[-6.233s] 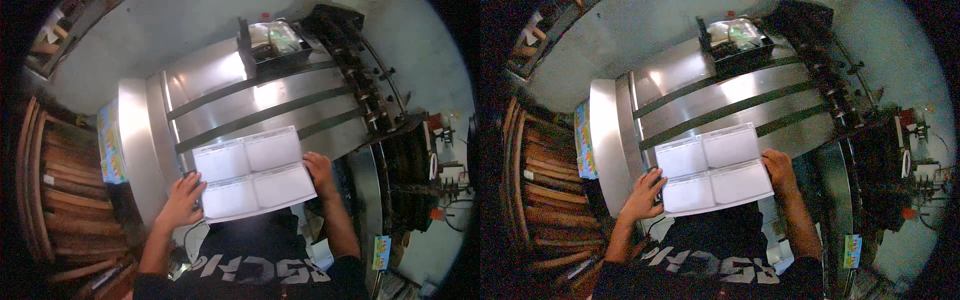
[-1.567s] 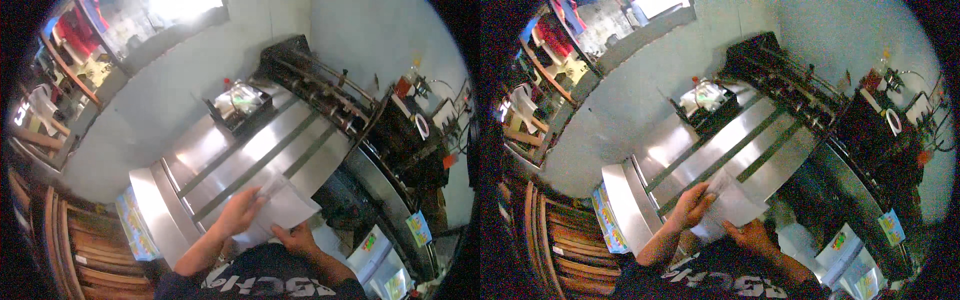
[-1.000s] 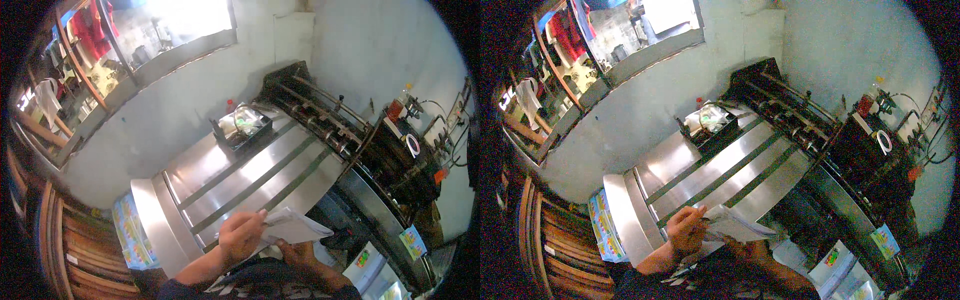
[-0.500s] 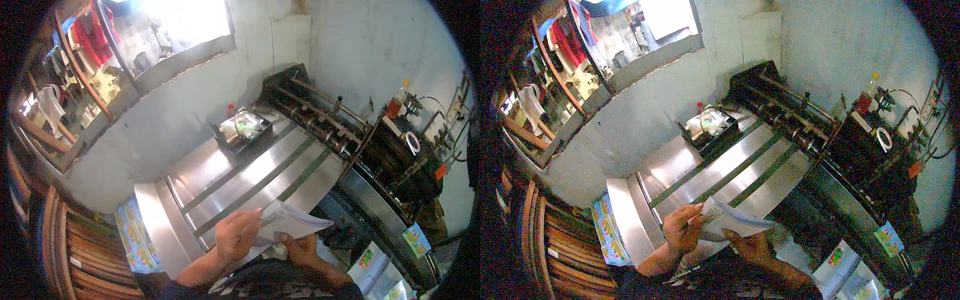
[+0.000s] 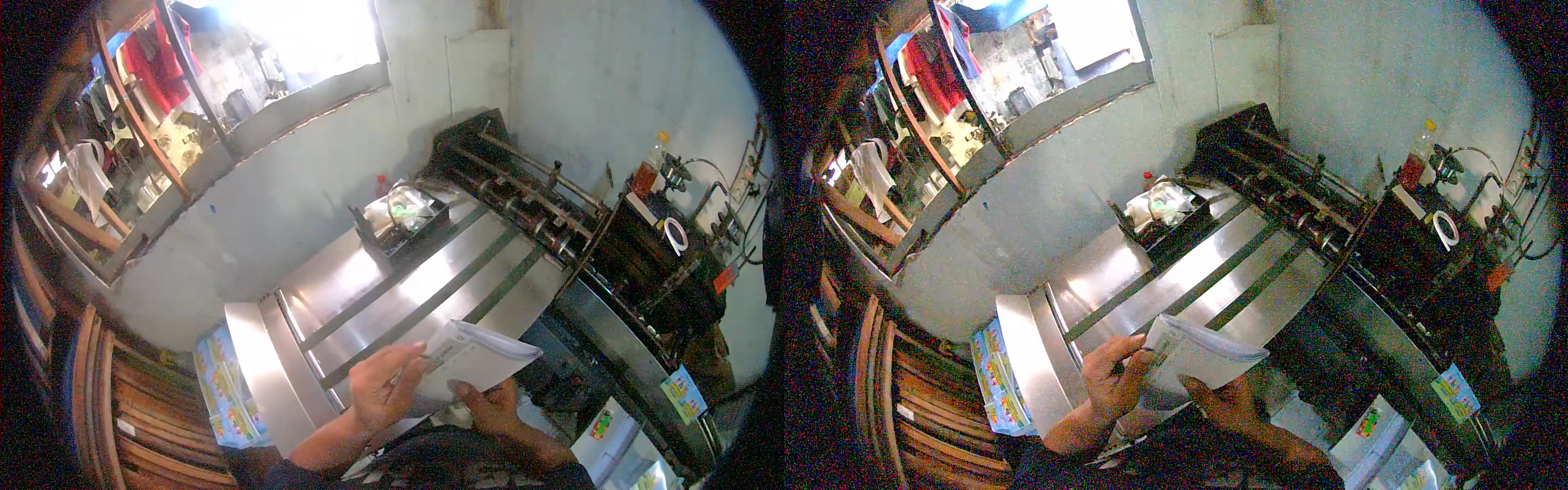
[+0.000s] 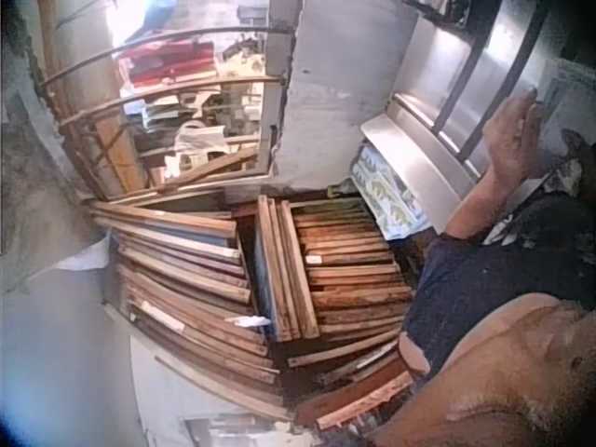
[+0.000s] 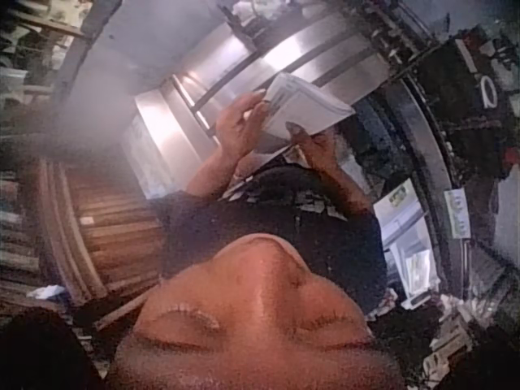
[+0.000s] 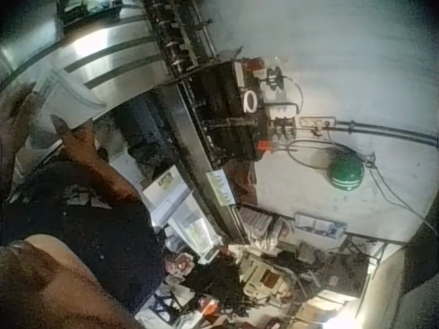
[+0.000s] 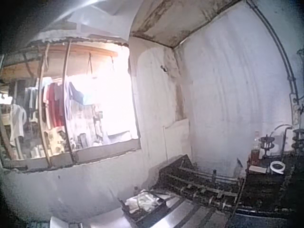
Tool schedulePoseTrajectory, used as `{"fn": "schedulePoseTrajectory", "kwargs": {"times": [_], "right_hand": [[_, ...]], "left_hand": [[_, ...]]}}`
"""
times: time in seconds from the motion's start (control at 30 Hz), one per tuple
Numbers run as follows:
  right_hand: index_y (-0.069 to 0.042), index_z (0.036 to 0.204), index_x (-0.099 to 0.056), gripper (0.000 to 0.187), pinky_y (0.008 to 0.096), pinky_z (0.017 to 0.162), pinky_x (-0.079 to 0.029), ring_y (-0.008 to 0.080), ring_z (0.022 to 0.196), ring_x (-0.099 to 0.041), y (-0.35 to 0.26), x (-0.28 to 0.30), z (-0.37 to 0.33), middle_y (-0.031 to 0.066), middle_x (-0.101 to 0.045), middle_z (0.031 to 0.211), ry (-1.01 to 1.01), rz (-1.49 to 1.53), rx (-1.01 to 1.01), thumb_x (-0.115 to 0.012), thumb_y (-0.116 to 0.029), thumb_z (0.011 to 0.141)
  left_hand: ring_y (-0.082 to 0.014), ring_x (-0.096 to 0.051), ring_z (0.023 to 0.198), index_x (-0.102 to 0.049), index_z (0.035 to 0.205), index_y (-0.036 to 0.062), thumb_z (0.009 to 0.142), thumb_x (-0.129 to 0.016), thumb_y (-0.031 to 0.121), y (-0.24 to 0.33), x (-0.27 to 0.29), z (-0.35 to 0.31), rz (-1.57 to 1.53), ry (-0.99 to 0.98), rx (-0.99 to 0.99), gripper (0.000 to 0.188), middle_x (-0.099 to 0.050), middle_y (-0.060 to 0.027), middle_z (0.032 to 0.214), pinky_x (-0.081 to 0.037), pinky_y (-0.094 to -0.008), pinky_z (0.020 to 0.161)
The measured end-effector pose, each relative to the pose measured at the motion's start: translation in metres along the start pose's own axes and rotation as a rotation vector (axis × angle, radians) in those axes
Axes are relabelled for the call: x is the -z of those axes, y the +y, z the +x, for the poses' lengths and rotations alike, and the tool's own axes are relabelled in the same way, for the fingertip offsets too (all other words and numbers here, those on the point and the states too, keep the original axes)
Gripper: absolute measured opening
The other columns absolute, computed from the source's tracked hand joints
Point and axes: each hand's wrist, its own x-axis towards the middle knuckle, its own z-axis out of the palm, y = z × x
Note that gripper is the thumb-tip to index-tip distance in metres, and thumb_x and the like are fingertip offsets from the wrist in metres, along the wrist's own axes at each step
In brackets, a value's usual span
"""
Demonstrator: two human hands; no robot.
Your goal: The person folds a printed paper sheet several times by hand on a metal surface, then positions the folded paper against a stapling machine and staples the corner using a handheld stapler.
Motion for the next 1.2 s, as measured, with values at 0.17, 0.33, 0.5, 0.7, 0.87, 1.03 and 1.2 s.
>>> {"fn": "schedulePoseTrajectory", "kwargs": {"times": [0.17, 0.33, 0.5, 0.7, 0.87, 1.03, 1.2], "right_hand": [[0.000, 0.121, -0.052, 0.045, 0.0347, 0.090, -0.049, 0.0193, 0.103, -0.060, -0.004, -0.003, 0.002, 0.0100, -0.062, 0.113, 0.031, -0.001, 0.021, -0.069, -0.002, 0.080], [0.000, 0.120, -0.052, 0.045, 0.0344, 0.090, -0.049, 0.0192, 0.103, -0.060, 0.002, 0.001, 0.002, 0.0097, -0.062, 0.112, 0.052, 0.052, -0.017, -0.069, 0.000, 0.079], [0.000, 0.121, -0.051, 0.043, 0.0337, 0.091, -0.049, 0.0191, 0.105, -0.059, 0.002, 0.001, 0.005, 0.0094, -0.062, 0.113, -0.008, 0.001, 0.071, -0.067, 0.002, 0.081], [0.000, 0.121, -0.051, 0.045, 0.0353, 0.094, -0.047, 0.0206, 0.108, -0.057, 0.004, 0.000, 0.005, 0.0118, -0.059, 0.119, 0.004, -0.013, -0.029, -0.069, 0.000, 0.080], [-0.002, 0.119, -0.052, 0.053, 0.0390, 0.093, -0.046, 0.0259, 0.111, -0.054, -0.022, 0.000, 0.025, 0.0145, -0.055, 0.122, 0.276, -0.238, 0.633, -0.078, -0.011, 0.074], [-0.012, 0.118, -0.053, 0.055, 0.0441, 0.089, -0.042, 0.0314, 0.109, -0.053, -0.095, 0.009, 0.027, 0.0104, -0.056, 0.119, -0.019, -1.022, 0.850, -0.080, -0.017, 0.070], [-0.009, 0.110, -0.054, 0.045, 0.0396, 0.081, -0.049, 0.0301, 0.095, -0.062, -0.093, 0.004, 0.033, 0.0146, -0.063, 0.108, -0.056, -0.926, 0.903, -0.078, -0.012, 0.073]], "left_hand": [[-0.0265, -0.068, 0.083, -0.067, 0.102, -0.0006, 0.084, -0.066, 0.002, 0.002, 0.000, 0.002, -0.007, -0.013, 0.032, 0.018, -0.068, -0.0193, 0.095, -0.053, -0.0320, 0.074], [-0.0222, -0.064, 0.097, -0.066, 0.106, 0.0002, 0.083, -0.065, -0.004, 0.004, 0.002, 0.004, -0.204, -0.064, 0.166, 0.023, -0.067, -0.0163, 0.105, -0.050, -0.0309, 0.083], [-0.0204, -0.062, 0.102, -0.066, 0.107, -0.0004, 0.083, -0.065, -0.006, -0.002, 0.006, 0.006, -0.402, -0.082, 0.252, 0.025, -0.065, -0.0162, 0.111, -0.049, -0.0295, 0.085], [-0.0206, -0.062, 0.102, -0.066, 0.107, -0.0008, 0.084, -0.064, -0.006, -0.002, 0.007, 0.006, -0.372, -0.082, 0.189, 0.023, -0.065, -0.0168, 0.113, -0.050, -0.0296, 0.085], [-0.0216, -0.067, 0.091, -0.068, 0.103, -0.0012, 0.085, -0.065, -0.002, 0.004, 0.008, 0.011, -0.144, -0.084, 0.106, 0.019, -0.068, -0.0169, 0.102, -0.052, -0.0300, 0.078], [-0.0224, -0.068, 0.081, -0.070, 0.099, -0.0012, 0.086, -0.065, 0.001, 0.011, 0.004, 0.010, 0.070, -0.116, 0.027, 0.015, -0.069, -0.0172, 0.097, -0.054, -0.0288, 0.072], [-0.0225, -0.068, 0.081, -0.070, 0.101, -0.0012, 0.085, -0.064, -0.001, 0.017, 0.001, 0.010, 0.093, -0.106, -0.032, 0.016, -0.068, -0.0172, 0.097, -0.054, -0.0286, 0.071]]}}
